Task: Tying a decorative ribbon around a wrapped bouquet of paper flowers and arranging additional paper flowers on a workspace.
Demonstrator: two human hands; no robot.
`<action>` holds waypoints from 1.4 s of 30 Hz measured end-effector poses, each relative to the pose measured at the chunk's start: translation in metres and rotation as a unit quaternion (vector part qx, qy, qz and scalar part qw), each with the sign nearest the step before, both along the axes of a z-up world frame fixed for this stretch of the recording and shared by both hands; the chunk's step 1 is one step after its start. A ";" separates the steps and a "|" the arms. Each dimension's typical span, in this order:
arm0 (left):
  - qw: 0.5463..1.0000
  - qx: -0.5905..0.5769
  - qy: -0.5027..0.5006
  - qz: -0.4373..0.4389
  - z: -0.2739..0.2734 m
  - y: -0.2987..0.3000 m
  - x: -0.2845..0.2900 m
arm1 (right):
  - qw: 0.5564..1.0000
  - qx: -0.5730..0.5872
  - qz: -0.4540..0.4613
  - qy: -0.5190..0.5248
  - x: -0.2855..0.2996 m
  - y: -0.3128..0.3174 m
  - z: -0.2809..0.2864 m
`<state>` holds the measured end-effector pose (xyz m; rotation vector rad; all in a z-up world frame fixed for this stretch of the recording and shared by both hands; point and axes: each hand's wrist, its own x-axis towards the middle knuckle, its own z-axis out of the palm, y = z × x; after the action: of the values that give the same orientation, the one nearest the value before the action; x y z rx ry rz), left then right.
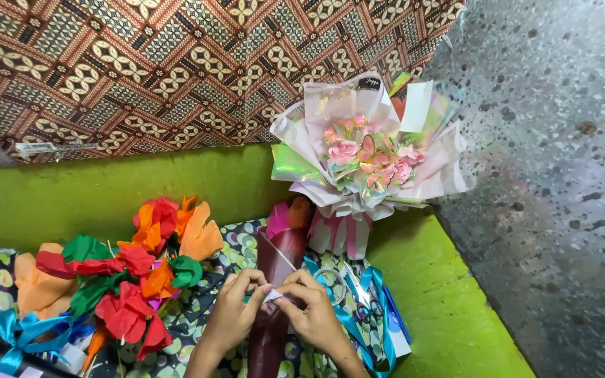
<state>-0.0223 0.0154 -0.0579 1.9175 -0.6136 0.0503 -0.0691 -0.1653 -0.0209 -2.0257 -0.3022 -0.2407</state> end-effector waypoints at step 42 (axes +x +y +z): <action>0.975 0.109 -0.129 0.143 -0.106 0.075 -0.018 | 0.934 -0.077 -0.343 0.062 -0.009 -0.124 -0.146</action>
<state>-0.0407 0.0900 -0.1639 2.2228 -0.5246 0.4384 -0.0780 -0.2898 -0.1672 -2.2277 0.4975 -0.5289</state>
